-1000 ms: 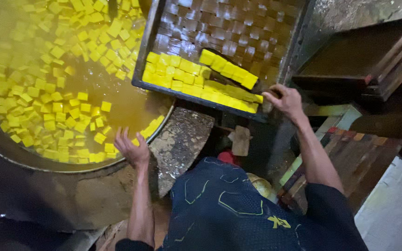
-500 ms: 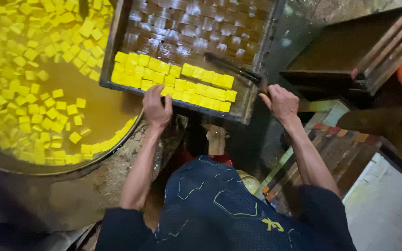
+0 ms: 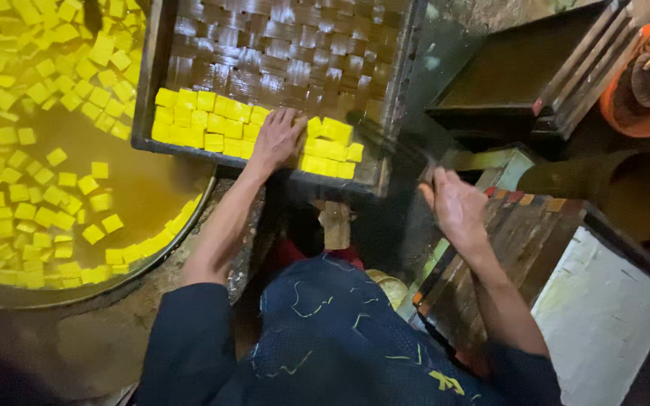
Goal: The person stands over a large vat of hot oil filled with fried yellow tofu cubes and uses a slotted skimmer to scoop cubes out of the oil. They transfer each skimmer load into a woven bamboo draining tray, arranging the cubes in rows by hand as the tray fills.
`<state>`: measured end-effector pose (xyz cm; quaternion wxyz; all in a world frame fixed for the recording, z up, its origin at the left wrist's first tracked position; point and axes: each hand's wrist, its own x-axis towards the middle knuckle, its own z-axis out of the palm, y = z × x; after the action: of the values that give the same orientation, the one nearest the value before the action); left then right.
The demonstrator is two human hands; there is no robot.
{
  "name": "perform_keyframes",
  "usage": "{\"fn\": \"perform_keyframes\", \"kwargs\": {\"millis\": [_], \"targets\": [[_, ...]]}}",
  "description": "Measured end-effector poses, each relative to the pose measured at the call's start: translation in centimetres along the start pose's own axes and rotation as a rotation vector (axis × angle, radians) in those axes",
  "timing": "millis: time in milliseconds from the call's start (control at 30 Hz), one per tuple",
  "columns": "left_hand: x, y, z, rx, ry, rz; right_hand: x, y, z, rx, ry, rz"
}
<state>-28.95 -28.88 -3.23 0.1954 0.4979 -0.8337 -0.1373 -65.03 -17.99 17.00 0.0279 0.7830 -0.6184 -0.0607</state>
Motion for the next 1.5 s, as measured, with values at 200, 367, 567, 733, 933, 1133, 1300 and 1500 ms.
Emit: {"fn": "perform_keyframes", "kwargs": {"millis": [200, 367, 567, 733, 933, 1133, 1300, 1500], "targets": [[-11.5, -1.1, -5.2, -0.081, 0.141, -0.115, 4.6, 1.7, 4.2, -0.046, 0.158, -0.255], [-27.7, -3.2, -10.4, 0.046, 0.45, -0.678, 6.0, -1.7, 4.1, 0.128, 0.184, -0.2], [-38.5, -6.2, -8.7, 0.073, 0.449, -1.093, 10.9, -28.2, 8.5, 1.14, -0.04, -0.171], [-40.5, -6.6, -8.2, 0.047, 0.381, -1.089, 11.9, -49.1, 11.5, 0.987, -0.396, -0.237], [-40.0, -7.0, -8.9, -0.07, 0.437, -1.126, 16.3, -58.4, 12.5, 0.69, -0.604, -0.072], [-40.3, -7.3, -10.1, -0.108, 0.374, -1.152, 20.9, -67.6, 13.3, 1.07, -0.389, -0.248], [-40.3, -7.4, -10.0, -0.044, 0.342, -1.146, 21.0, -68.0, 12.3, 1.437, -0.527, -0.091], [-40.7, -6.5, -8.0, -0.004, 0.199, -1.193, 18.5, -53.6, 7.9, 1.635, -0.36, -0.071]]}}
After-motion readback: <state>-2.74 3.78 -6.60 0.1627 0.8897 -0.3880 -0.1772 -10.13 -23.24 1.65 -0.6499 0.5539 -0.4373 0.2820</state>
